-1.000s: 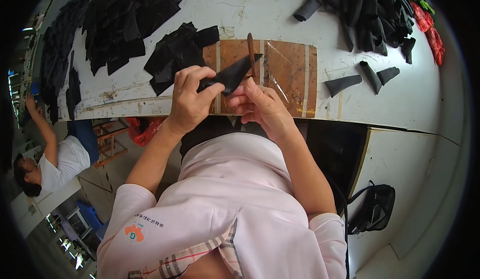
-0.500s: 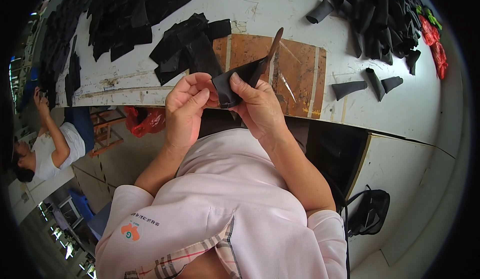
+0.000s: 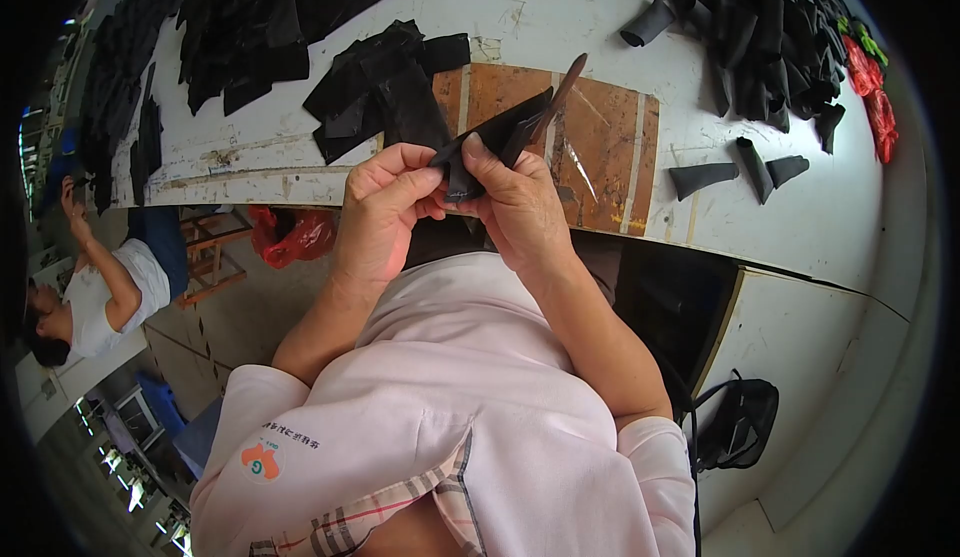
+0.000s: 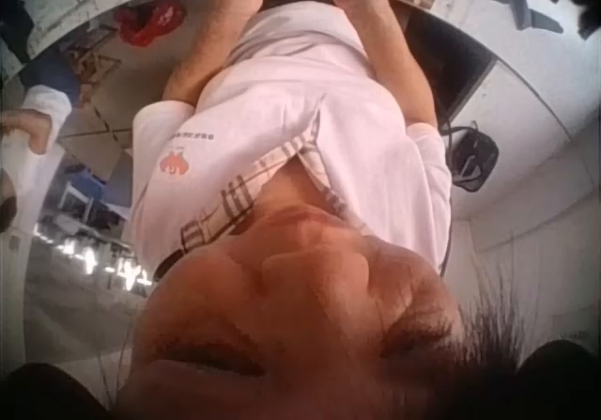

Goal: The recorder is folding and checking black rubber or neoprene sleeves at a workshop table.

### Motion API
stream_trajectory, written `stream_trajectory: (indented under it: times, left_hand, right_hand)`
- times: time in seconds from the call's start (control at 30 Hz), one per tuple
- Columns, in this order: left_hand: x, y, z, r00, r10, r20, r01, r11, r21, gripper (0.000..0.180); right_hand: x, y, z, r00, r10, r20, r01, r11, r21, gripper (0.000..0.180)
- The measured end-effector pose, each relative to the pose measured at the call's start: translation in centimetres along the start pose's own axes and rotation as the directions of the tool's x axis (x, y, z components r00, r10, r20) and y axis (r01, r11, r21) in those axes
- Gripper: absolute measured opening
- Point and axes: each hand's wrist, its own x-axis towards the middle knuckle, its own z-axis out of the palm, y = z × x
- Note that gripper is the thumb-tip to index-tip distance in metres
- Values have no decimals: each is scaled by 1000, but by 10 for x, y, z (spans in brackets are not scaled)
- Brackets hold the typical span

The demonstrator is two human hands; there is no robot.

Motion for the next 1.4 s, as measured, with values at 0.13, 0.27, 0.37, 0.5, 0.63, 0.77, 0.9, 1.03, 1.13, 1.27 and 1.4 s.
stream_trajectory:
  times: [0.13,0.27,0.37,0.5,0.63,0.77,0.9,1.03,1.13,1.27,1.4]
  left_hand:
    - [5,-1,-1,999,-24,-37,25,999,31,10]
    - [3,-1,-2,924,339,-178,-262,899,352,7]
    - [-3,3,0,901,420,-106,-316,805,501,6]
    - [-9,-1,20,909,416,-13,-380,842,383,9]
    - [-6,-4,22,620,767,163,-548,276,790,10]
    - [5,-10,23,738,674,-31,-498,575,649,12]
    - [11,8,4,998,4,62,11,973,-232,21]
    - [11,5,7,980,97,172,-108,992,58,23]
    - [14,-10,15,958,287,-19,-264,904,335,18]
    - [21,-21,22,587,807,67,-580,361,730,20]
    - [18,-4,16,920,391,10,-376,879,292,19]
  right_hand:
    - [1,-4,-4,1000,-21,-17,17,976,-219,17]
    - [-6,-16,-31,772,-576,270,22,-400,-916,20]
    - [-31,-32,-16,795,-559,237,229,-86,-970,27]
    - [-25,-17,0,758,-549,353,550,246,-798,23]
    - [-16,-16,-2,699,-533,476,598,72,-798,20]
    - [-3,-7,1,552,-627,549,518,-259,-816,15]
    - [-2,-12,-8,667,-621,411,488,-52,-871,12]
    - [-9,-19,-19,987,-121,104,156,867,-472,5]
    - [-8,-11,-26,989,34,142,-22,996,-90,6]
    - [-8,-11,-16,978,57,199,-59,998,5,10]
    - [-4,-16,-20,991,-43,128,66,981,-181,13]
